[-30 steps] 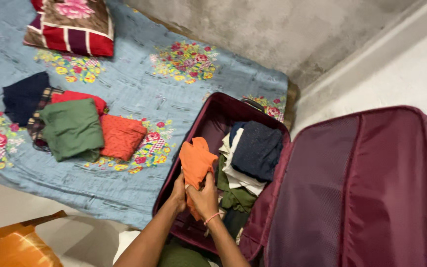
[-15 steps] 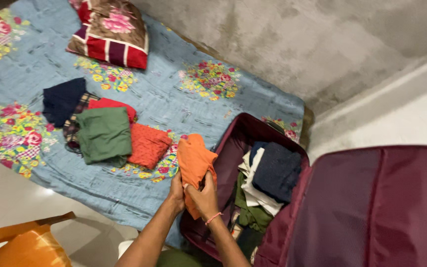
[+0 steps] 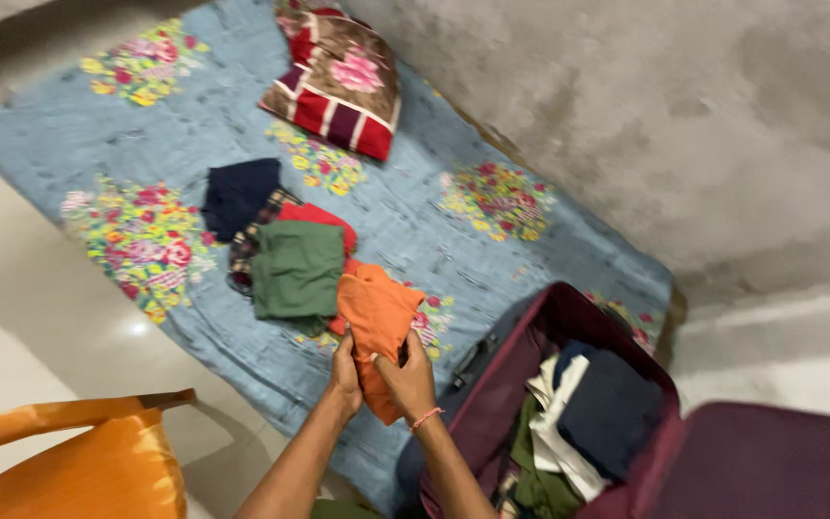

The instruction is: The person unpacks a maroon suitcase placed on a bed, removing various folded clothes one by one. They place the items, including shirts and pants of different colors, onto the bed next to the suitcase.

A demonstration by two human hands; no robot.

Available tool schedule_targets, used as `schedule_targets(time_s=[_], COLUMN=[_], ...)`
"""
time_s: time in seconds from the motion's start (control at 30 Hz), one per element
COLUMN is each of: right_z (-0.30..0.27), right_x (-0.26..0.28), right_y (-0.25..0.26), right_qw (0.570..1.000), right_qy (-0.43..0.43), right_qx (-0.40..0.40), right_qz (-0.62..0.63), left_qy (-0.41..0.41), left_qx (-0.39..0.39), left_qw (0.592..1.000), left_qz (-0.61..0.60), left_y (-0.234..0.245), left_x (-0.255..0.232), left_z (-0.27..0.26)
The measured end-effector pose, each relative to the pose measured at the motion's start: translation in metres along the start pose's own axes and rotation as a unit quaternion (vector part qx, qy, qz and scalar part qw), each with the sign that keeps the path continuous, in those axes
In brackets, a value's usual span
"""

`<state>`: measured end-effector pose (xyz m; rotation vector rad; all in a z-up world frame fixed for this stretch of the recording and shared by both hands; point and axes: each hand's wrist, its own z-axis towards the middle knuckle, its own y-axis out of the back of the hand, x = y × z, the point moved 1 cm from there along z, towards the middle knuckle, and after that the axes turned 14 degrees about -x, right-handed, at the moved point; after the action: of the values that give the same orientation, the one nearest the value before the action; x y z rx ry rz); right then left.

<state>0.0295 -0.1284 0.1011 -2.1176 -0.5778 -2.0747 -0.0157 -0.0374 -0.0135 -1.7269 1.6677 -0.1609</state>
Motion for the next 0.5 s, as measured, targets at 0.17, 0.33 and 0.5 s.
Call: schedule_targets(time_s=[0.17, 0.33, 0.5], right_z=[0.038, 0.093, 0.105], right_x=[0.006, 0.012, -0.022], right_y=[-0.052, -0.08, -0.08], right_qw=[0.993, 0.981, 0.981], right_qy=[0.033, 0.081, 0.098], right_qx=[0.005, -0.107, -0.093], right_qz=[-0.117, -0.143, -0.14], left_qy=[-0.091, -0.27, -0.235], left_qx=[-0.048, -0.105, -0.132], left_qw=[0.994, 0.925, 0.934], left_qz=[0.041, 0.244, 0.235], left_y=[0.0, -0.004, 0.007], left_x=[-0.074, -0.14, -0.145], left_z=[0.001, 0.024, 0.049])
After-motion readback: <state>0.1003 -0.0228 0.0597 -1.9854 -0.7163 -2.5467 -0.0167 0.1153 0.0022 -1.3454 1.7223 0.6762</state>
